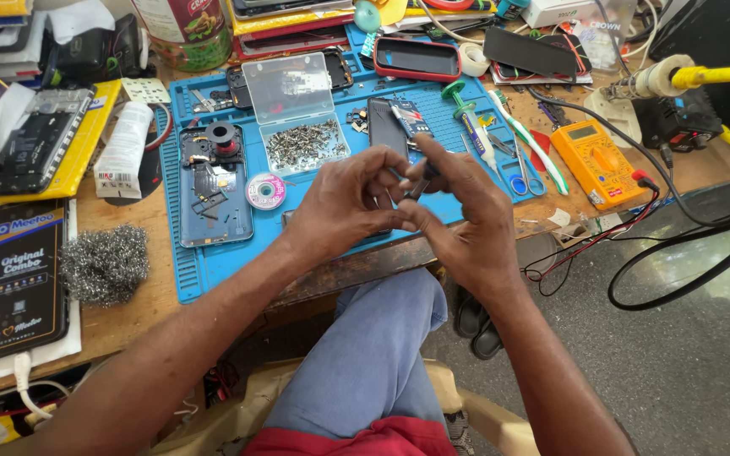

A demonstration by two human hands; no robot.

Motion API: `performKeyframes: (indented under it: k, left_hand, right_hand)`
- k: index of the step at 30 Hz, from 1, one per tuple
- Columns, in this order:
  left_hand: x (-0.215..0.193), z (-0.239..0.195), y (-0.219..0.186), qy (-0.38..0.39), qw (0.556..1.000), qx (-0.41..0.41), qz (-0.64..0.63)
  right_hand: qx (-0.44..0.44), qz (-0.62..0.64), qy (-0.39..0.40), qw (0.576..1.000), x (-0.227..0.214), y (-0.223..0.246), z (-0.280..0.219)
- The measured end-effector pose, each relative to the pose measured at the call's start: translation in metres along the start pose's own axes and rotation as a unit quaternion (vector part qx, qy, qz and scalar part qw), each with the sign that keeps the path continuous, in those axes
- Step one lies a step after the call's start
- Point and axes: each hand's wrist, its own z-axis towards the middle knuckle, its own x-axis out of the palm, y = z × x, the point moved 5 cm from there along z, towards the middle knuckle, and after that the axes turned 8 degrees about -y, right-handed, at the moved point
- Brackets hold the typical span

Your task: The person disassembles a mobile phone using a screwdriver and a metal pry tool, removes the battery and internal components, and then reassembles the phone by placing the keypad and casing back together.

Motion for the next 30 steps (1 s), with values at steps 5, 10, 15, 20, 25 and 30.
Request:
performKeyframes:
  k: [5, 10, 15, 20, 25, 30]
  left_hand:
    - [-0.01, -0.001, -0.006, 0.068, 0.979, 0.09, 0.17]
    - [-0.008, -0.006, -0.004, 0.122, 0.955, 0.123, 0.24]
    - [-0.003, -0.005, -0.001, 0.137, 0.953, 0.112, 0.248]
    - [-0.001, -0.003, -0.007, 0.151, 0.948, 0.108, 0.257]
    - [0.008, 0.0, -0.017, 0.149, 0.926, 0.139, 0.319]
    - [0.021, 0.006, -0.013, 0.195, 0.894, 0.153, 0.374]
  right_hand:
    - [-0.031, -0.034, 0.013, 0.999, 0.001, 0.003, -0.005]
    - [0.03, 0.054, -0.004, 0.998, 0.001, -0.006, -0.007]
    - [0.101, 0.163, -0.032, 0.981, 0.001, -0.02, -0.015]
    - [0.106, 0.2, -0.058, 0.972, -0.008, -0.025, -0.02]
    - [0.099, 0.182, -0.112, 0.972, -0.02, -0.022, -0.03]
    - [0.103, 0.16, -0.173, 0.966, -0.041, -0.024, -0.042]
